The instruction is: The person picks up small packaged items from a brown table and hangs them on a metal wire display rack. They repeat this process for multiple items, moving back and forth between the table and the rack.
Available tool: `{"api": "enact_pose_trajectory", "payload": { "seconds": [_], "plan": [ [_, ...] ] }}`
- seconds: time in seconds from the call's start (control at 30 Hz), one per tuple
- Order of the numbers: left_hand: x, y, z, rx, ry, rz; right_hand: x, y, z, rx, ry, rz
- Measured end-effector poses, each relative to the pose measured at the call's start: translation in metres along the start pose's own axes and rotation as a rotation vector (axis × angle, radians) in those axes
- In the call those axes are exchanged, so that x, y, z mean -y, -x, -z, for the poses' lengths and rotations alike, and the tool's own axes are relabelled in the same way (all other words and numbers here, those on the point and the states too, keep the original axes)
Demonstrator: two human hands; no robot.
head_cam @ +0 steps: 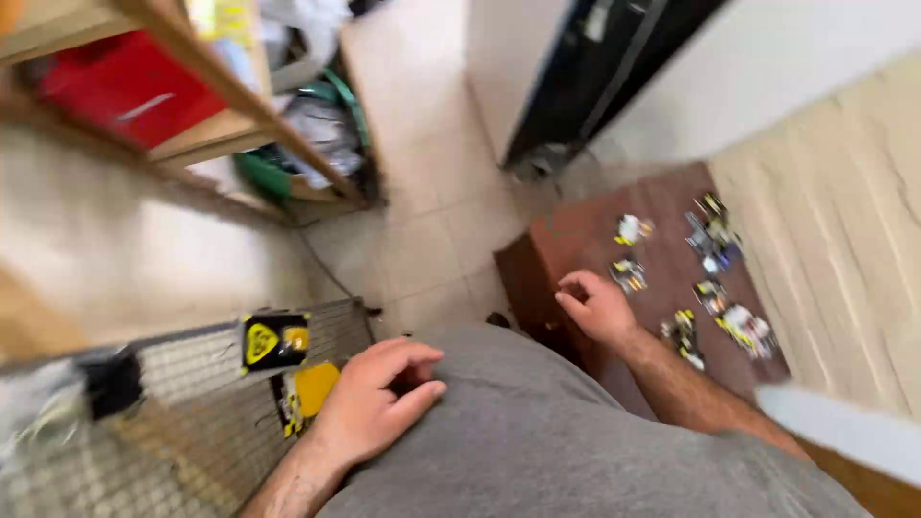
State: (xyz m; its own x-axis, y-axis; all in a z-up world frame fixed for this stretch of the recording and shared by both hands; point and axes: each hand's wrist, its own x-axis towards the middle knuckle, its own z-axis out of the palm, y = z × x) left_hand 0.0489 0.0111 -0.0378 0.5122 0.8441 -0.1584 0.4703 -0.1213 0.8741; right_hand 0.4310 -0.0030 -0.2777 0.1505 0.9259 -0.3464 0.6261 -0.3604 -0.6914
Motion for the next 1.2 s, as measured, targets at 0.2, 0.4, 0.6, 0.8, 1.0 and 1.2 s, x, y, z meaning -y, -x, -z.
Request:
{"api": "enact_pose_trajectory", "payload": {
  "seconds": [0.2, 0.4, 0.6, 0.8, 1.0, 1.2],
  "plan": [
    [-0.016, -0.049, -0.032, 0.078, 0.008, -0.125, -0.077, 0.036, 0.038, -0.331, 0.025, -0.061],
    [-0.050, -0.081, -0.060, 0.243, -0.017, -0.215, -0.072, 0.017, 0.079, -0.321, 0.123, -0.281],
    [-0.050, -0.083, -0.075, 0.267, -0.015, -0.223, -0.086, -0.016, 0.066, -0.197, 0.373, -0.308],
    [-0.049, -0.079, -0.073, 0.236, -0.037, -0.233, -0.090, -0.018, 0.063, -0.170, 0.125, -0.408],
    [-0.046, -0.064, -0.059, 0.170, -0.014, -0.185, -0.070, -0.004, 0.092, -0.228, 0.054, -0.487],
    [-0.031, -0.041, -0.040, 0.052, 0.045, -0.107, -0.052, 0.001, 0.105, -0.300, -0.171, -0.393]
  ]
}}
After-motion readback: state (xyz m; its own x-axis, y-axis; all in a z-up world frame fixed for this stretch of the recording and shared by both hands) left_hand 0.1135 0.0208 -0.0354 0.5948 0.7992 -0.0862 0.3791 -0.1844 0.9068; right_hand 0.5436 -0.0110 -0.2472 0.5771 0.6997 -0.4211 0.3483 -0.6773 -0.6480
